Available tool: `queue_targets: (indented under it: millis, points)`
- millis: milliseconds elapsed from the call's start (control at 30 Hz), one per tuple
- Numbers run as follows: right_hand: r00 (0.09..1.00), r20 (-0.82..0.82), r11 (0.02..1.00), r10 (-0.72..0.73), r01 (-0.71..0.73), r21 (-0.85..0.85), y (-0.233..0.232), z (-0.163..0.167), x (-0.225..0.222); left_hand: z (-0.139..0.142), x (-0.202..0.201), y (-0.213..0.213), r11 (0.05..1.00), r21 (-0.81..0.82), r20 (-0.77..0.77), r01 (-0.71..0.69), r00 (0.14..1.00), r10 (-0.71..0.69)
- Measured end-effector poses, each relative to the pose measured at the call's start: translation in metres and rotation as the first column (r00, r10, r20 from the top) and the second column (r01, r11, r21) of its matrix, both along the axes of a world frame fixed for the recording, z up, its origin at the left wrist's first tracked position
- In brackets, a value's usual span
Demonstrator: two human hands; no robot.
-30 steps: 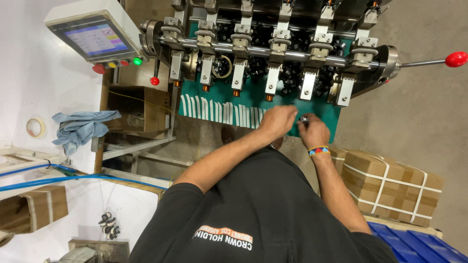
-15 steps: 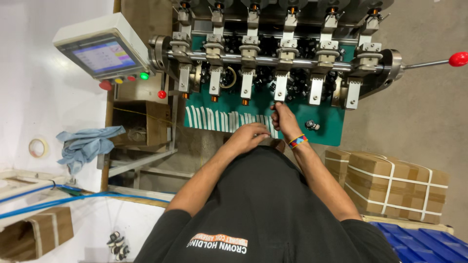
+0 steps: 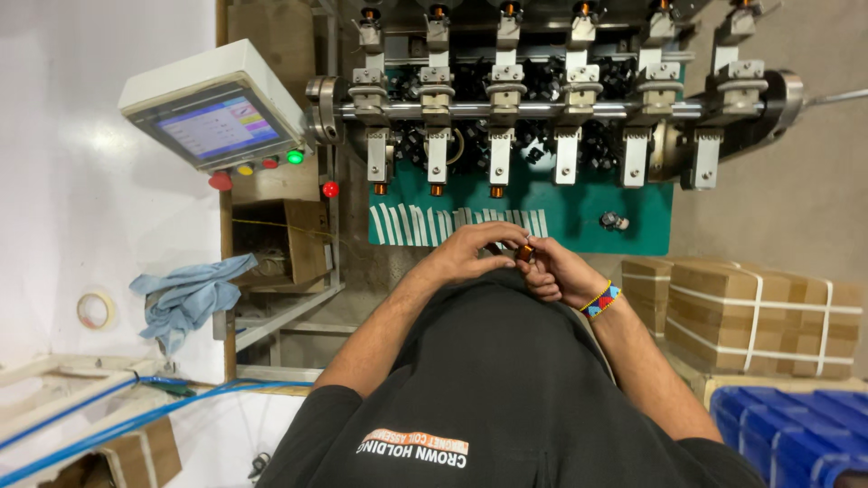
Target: The person repeatedly picks small black components and white strips from a green tray, places them into slots on a multi-station machine, and uses a red-handled lever to advance the mechanism. The person also uses a white stick to adjust items within the machine slots.
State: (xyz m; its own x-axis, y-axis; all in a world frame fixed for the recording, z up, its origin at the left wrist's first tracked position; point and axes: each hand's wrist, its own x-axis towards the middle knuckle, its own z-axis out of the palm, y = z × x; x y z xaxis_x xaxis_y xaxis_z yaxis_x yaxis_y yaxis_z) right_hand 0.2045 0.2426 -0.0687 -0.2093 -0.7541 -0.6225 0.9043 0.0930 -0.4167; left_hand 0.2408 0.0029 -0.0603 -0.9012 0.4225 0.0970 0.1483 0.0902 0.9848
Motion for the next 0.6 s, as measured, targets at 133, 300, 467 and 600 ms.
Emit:
queue_targets:
  millis: [133,300,467,600]
  points:
    - [0.998,-0.038,0.998,-0.052,0.051,-0.024,-0.004,0.011,0.004,-0.001,-0.005,-0.006,0.993,0.115,0.109,0.035,0.993,-0.047]
    - [0.991,-0.043,0.992,-0.128,0.127,-0.025,-0.004,0.012,0.014,-0.011,-0.011,-0.008,0.98,0.183,0.077,0.074,0.993,-0.09]
    - [0.785,-0.604,0.886,-0.138,0.37,0.279,-0.014,0.028,0.035,-0.023,-0.008,0.011,0.933,0.268,0.398,-0.239,0.91,0.119]
    - [0.035,-0.899,0.788,0.437,0.466,0.402,-0.01,0.063,0.051,-0.019,-0.01,0.011,0.966,-0.07,0.131,-0.247,0.958,0.255]
